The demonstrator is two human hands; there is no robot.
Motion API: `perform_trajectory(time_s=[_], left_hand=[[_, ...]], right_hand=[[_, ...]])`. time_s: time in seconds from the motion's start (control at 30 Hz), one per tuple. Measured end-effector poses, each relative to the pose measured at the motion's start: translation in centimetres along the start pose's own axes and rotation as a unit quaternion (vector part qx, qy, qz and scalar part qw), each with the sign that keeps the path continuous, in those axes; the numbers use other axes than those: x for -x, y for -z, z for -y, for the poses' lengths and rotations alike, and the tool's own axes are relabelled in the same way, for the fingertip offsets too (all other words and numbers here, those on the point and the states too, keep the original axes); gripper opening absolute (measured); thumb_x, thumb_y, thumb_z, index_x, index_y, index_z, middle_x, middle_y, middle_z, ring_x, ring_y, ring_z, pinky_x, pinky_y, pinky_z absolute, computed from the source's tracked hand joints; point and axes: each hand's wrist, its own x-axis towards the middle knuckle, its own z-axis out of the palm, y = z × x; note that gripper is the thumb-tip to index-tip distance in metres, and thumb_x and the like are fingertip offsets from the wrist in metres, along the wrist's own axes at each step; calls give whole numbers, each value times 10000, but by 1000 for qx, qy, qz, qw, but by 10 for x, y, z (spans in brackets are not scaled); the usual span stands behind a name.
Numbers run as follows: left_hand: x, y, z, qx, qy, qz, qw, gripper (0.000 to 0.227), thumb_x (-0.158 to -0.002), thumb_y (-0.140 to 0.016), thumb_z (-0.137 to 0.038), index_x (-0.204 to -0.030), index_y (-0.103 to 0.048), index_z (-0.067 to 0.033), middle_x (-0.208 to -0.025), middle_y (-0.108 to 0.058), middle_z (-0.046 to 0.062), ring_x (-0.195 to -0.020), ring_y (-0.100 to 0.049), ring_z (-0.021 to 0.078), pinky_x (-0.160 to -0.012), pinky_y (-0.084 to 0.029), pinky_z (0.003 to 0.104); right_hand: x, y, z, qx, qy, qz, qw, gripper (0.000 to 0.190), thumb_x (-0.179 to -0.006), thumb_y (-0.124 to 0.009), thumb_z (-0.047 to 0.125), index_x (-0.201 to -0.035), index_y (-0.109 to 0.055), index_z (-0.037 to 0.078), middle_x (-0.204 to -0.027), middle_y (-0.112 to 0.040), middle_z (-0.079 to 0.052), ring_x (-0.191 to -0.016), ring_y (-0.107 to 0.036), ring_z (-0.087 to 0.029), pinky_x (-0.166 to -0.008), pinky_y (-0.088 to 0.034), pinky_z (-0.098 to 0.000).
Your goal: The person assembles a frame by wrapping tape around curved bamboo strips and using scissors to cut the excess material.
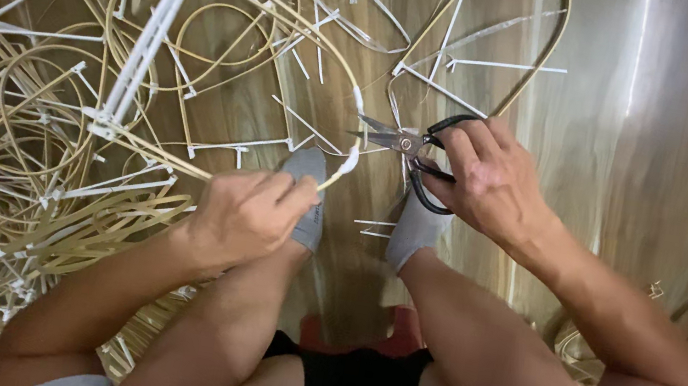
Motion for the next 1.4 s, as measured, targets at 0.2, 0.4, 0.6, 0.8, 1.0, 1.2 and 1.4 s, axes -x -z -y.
perform_trajectory(time_s=[0.2,0.4,0.6,0.8,1.0,1.2,1.4], left_hand=[[-2,-3,-3,-64,-33,54,996,201,-844,-696,-183,-1017,-646,-93,-739,-513,23,-614,-597,150,-493,-465,294],[-1,-4,0,-79,-50,53,994,294,-770,-712,-188,-1029,-659,-60,-730,-506,15,-605,-569,140,-488,-469,274],[2,-6,2,-95,-70,64,991,253,-786,-689,-176,-1008,-660,-58,-732,-501,14,-628,-574,145,-525,-481,276],[5,-11,0,-89,-65,48,993,229,-806,-675,-177,-1006,-661,-67,-719,-497,9,-613,-570,149,-521,-478,282],[8,-14,1,-53,-50,61,995,208,-801,-683,-183,-982,-658,-83,-723,-513,13,-626,-595,163,-507,-483,302],[19,-8,11,72,15,36,997,71,-936,-645,-139,-991,-667,-101,-752,-563,29,-620,-580,188,-515,-465,359],[41,-23,18,596,309,-55,739,136,-1118,-417,-124,-1021,-511,-112,-754,-471,-4,-619,-414,118,-547,-380,284]], right_hand=[[3,-6,-7,-14,20,-8,1000,461,-720,-885,235,-1056,-645,30,-1014,-660,-111,-928,-623,-311,-800,-544,-410],[3,-4,-8,-4,12,6,1000,439,-739,-877,224,-1067,-662,27,-1024,-669,-114,-899,-623,-304,-763,-550,-404],[3,-8,-12,3,25,17,1000,410,-737,-878,250,-1006,-659,31,-922,-674,-114,-864,-662,-312,-720,-569,-416],[3,-10,-18,16,26,92,995,383,-767,-849,297,-918,-631,21,-834,-664,-138,-763,-665,-333,-630,-576,-433],[6,-18,-24,-23,32,115,993,325,-805,-819,268,-891,-616,28,-795,-651,-128,-740,-665,-331,-617,-568,-446],[13,-2,-47,-154,41,10,987,195,-832,-750,168,-966,-679,46,-789,-658,-138,-700,-664,-294,-653,-562,-420],[27,-48,-128,-46,-315,39,947,431,-969,-828,412,-912,-694,7,-737,-684,-128,-607,-651,-266,-599,-546,-439]])
